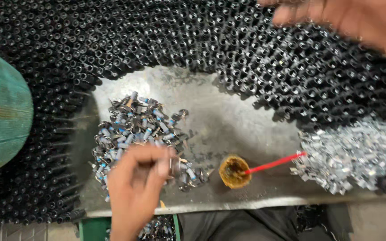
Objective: The person repeatedly picks small cylindrical key components from a pile, applies a viscous substance with a red-handled brush, and inserts a small metal piece into each component. The person then places the assembled units into a green bin. The process is repeated continuously throughout the clip.
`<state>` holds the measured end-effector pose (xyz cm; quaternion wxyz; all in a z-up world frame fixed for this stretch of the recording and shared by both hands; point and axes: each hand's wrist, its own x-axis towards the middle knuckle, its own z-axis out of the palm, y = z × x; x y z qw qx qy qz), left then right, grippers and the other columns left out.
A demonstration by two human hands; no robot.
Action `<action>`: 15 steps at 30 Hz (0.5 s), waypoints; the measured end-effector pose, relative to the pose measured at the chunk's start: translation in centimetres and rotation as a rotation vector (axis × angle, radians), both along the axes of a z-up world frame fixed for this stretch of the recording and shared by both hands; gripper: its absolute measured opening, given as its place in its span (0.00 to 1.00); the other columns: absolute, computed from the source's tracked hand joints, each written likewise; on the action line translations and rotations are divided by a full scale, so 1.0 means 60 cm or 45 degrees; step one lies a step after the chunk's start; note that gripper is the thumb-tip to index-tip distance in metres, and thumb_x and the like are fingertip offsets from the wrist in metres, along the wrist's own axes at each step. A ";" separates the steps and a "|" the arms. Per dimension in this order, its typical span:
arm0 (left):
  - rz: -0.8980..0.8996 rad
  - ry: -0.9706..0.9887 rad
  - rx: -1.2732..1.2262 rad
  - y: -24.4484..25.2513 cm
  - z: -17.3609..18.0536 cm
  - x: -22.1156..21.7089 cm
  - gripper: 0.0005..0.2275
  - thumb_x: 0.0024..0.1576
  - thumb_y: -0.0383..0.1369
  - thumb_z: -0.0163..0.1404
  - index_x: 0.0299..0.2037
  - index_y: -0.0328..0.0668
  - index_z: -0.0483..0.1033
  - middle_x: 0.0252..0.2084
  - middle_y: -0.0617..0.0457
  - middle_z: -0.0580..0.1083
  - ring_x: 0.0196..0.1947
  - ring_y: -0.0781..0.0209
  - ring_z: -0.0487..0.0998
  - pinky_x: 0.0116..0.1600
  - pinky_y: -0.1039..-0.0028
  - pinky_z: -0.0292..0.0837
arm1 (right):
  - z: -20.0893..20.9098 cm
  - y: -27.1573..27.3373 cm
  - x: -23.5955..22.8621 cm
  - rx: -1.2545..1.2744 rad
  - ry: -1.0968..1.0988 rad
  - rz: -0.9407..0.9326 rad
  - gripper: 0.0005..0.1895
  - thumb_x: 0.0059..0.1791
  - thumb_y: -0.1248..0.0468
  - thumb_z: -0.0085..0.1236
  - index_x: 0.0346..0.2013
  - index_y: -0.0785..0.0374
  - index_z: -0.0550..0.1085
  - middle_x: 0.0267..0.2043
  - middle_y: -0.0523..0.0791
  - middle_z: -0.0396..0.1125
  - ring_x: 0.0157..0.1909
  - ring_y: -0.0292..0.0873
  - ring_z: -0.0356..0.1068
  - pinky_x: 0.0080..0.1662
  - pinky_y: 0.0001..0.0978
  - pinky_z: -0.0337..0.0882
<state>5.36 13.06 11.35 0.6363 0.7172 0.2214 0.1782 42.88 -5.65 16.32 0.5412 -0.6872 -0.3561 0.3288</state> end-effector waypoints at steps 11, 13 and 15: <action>-0.422 -0.556 1.093 -0.124 0.183 0.190 0.17 0.67 0.27 0.59 0.64 0.39 0.69 0.63 0.50 0.73 0.64 0.55 0.73 0.68 0.70 0.68 | 0.049 -0.207 -0.196 0.177 0.400 -0.428 0.09 0.61 0.63 0.39 0.52 0.61 0.67 0.51 0.49 0.63 0.54 0.42 0.68 0.61 0.45 0.71; -0.340 -0.400 1.061 -0.106 0.166 0.139 0.16 0.66 0.28 0.58 0.62 0.41 0.71 0.63 0.50 0.74 0.64 0.55 0.75 0.69 0.70 0.70 | 0.033 -0.248 -0.168 0.046 0.153 -0.562 0.09 0.60 0.63 0.41 0.51 0.61 0.68 0.52 0.48 0.64 0.54 0.42 0.68 0.61 0.44 0.71; -0.261 -0.156 1.052 -0.086 0.138 0.083 0.14 0.62 0.28 0.58 0.58 0.42 0.75 0.60 0.48 0.76 0.64 0.53 0.78 0.69 0.67 0.72 | 0.018 -0.285 -0.170 -0.089 -0.050 -0.638 0.08 0.58 0.63 0.42 0.50 0.60 0.69 0.52 0.48 0.65 0.54 0.42 0.69 0.60 0.44 0.72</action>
